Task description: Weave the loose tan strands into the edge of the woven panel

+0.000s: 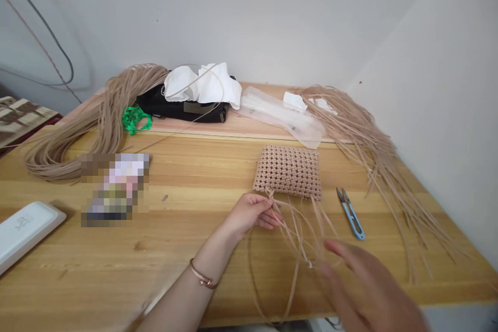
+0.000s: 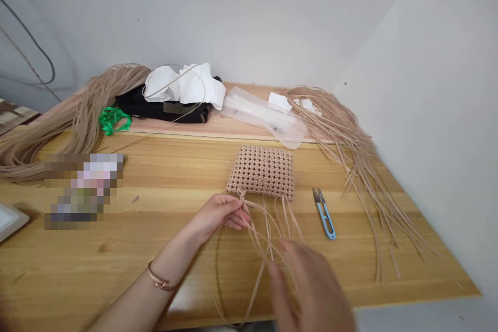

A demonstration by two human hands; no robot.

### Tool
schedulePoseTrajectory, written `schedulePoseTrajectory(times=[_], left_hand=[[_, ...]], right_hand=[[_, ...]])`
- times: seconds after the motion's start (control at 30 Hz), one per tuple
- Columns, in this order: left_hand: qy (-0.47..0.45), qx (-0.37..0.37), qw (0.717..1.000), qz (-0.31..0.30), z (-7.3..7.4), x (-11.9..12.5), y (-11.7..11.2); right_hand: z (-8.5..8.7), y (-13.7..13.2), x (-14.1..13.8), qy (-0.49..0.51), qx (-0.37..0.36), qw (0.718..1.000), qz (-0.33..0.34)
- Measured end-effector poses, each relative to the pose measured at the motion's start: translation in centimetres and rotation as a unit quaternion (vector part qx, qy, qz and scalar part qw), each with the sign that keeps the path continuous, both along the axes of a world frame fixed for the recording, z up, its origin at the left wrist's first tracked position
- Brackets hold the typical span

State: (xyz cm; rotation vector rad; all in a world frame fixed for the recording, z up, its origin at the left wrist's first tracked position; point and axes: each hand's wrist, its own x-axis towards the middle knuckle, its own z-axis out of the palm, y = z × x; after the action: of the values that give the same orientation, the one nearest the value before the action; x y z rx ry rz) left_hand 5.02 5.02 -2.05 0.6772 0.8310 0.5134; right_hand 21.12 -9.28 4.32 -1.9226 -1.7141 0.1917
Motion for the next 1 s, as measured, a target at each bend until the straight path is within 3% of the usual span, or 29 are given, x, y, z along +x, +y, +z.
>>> schedulePoseTrajectory(times=[0.13, 0.23, 0.4, 0.57, 0.73, 0.87, 1.0], left_hand=[[-0.011, -0.016, 1.0, 0.006, 0.0, 0.1, -0.1], [-0.021, -0.03, 0.999, 0.011, -0.2, 0.1, 0.0], [-0.044, -0.041, 0.998, -0.009, 0.0, -0.3, 0.2], [-0.05, -0.054, 0.997, 0.0, 0.3, -0.6, 0.5], [-0.049, -0.046, 0.998, 0.001, 0.3, -0.7, 0.6], [-0.04, -0.029, 0.999, 0.008, 0.0, -0.7, 0.6], [-0.027, -0.025, 0.999, 0.024, 0.0, -0.5, 0.5]], right_hand=[[-1.4, 6.0, -5.0, -0.135, -0.074, 0.987, 0.045], [-1.8, 7.4, -5.7, -0.144, -0.064, 0.986, 0.057], [-1.1, 7.3, -3.7, -0.007, -0.078, 0.994, 0.082], [-1.9, 8.4, -2.4, 0.128, -0.113, 0.985, 0.019], [-3.1, 8.6, -2.2, 0.257, -0.157, 0.952, -0.054], [-3.9, 8.7, -2.3, 0.302, -0.158, 0.935, -0.095], [-4.5, 8.7, -2.5, 0.281, -0.159, 0.942, -0.089]])
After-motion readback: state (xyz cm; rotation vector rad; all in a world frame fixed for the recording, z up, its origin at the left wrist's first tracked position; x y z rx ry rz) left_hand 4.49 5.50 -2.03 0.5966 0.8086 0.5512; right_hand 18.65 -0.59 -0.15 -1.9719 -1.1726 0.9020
